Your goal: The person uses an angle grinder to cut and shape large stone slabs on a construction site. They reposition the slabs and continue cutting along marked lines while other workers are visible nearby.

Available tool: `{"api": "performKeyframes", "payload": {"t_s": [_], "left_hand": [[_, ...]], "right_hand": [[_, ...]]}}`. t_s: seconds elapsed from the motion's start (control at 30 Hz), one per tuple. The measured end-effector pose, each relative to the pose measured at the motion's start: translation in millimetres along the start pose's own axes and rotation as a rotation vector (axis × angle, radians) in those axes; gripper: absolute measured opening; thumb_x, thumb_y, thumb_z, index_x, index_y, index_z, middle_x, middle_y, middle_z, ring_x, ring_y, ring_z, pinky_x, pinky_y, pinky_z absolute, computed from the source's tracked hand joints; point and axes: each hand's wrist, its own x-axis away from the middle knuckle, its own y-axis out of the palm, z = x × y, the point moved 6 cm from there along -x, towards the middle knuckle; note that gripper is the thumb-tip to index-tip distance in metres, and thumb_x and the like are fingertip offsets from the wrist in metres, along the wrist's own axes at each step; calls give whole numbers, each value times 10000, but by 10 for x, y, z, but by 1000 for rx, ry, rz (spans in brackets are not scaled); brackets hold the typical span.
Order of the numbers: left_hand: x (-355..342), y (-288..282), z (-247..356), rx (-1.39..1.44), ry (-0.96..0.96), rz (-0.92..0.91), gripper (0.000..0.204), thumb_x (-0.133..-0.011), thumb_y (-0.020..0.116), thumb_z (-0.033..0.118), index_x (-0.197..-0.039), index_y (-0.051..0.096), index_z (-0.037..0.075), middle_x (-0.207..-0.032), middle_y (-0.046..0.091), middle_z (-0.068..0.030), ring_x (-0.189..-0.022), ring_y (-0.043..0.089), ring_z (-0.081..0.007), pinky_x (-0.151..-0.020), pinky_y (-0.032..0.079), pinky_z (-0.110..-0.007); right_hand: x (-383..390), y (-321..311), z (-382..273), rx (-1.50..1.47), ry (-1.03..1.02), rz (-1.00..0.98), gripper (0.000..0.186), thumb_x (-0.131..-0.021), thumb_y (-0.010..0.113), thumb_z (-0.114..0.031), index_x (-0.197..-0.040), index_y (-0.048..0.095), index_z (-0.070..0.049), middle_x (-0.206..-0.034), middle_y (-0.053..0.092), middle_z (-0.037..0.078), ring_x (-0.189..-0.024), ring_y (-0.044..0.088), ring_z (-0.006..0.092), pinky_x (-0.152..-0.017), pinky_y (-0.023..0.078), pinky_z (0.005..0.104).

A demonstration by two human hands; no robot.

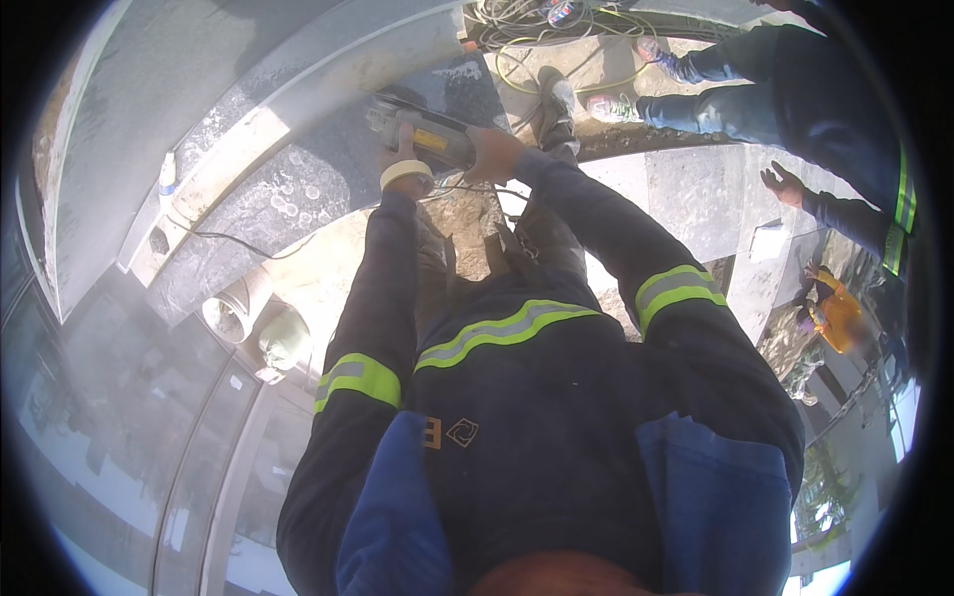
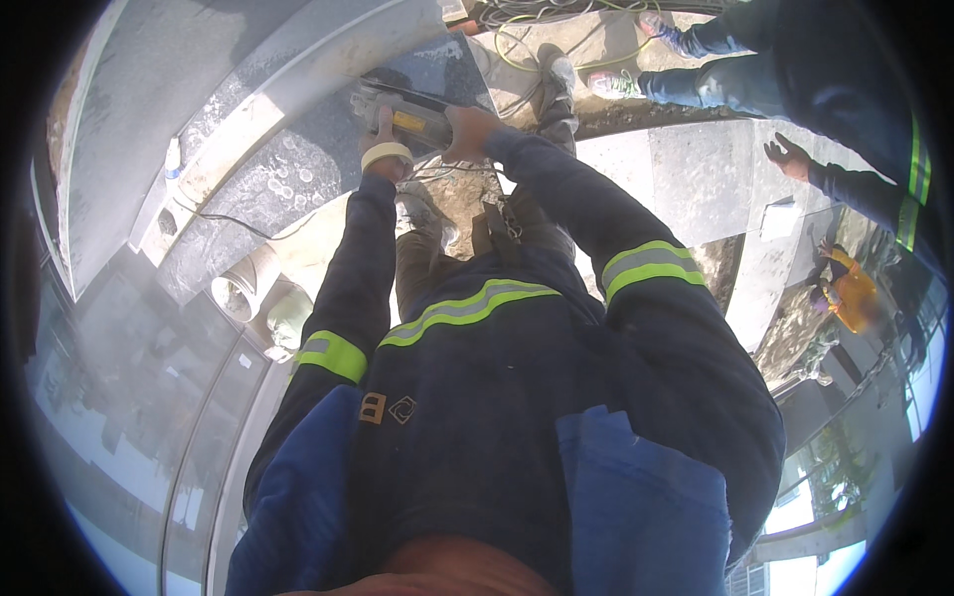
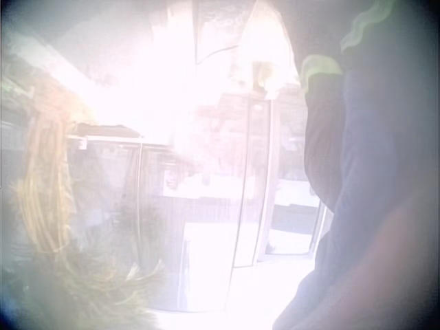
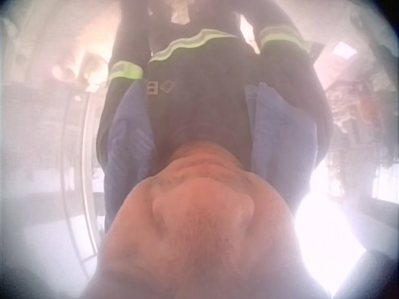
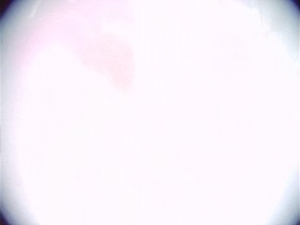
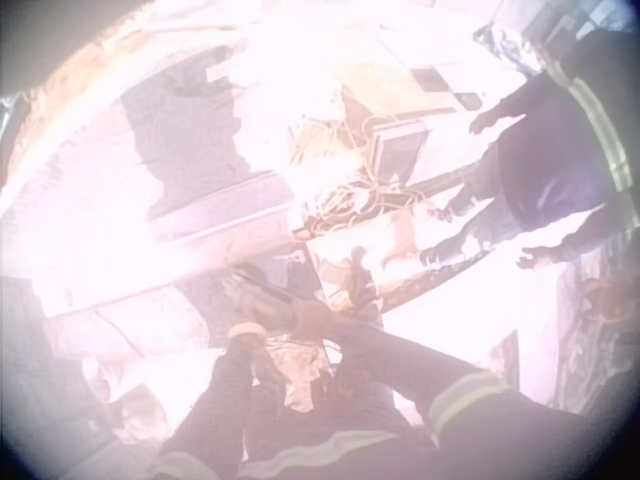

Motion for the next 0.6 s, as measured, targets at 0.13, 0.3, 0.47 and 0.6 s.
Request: {"api": "performKeyframes", "payload": {"t_s": [0.13, 0.3, 0.47, 0.6], "left_hand": [[293, 173, 54, -212, -27, 2, 563, -973, 720, 431, -1262, 614, -40, -1131, 717, -142, -963, 684, -227, -814, 542, -364], [297, 182, -18, -129, -19, -97, 572, -977, 712, 438, -1295, 608, -26, -1146, 716, -132, -965, 677, -215, -822, 533, -362], [59, 57, -31, -87, -58, -42, 578, -970, 723, 442, -1284, 604, -28, -1138, 712, -129, -973, 678, -225, -832, 538, -370], [46, 54, 13, -35, -176, 7, 598, -955, 741, 456, -1269, 603, -34, -1123, 710, -135, -954, 675, -242, -814, 533, -379]], "right_hand": [[229, 4, 184, 33, -5, 39, 673, -671, 843, -357, -1174, 596, 15, -1090, 702, 255, -1051, 683, 416, -895, 541, 466], [288, -29, 135, 24, 26, 24, 669, -673, 839, -362, -1175, 597, 9, -1078, 705, 255, -1043, 685, 421, -888, 546, 466], [73, 1, 62, 15, -18, 29, 657, -690, 827, -348, -1177, 581, 19, -1048, 705, 252, -1006, 692, 413, -854, 547, 466], [2, -1, 22, -4, 14, 2, 659, -700, 823, -343, -1182, 572, 29, -1061, 699, 257, -1017, 690, 409, -858, 544, 462]]}}
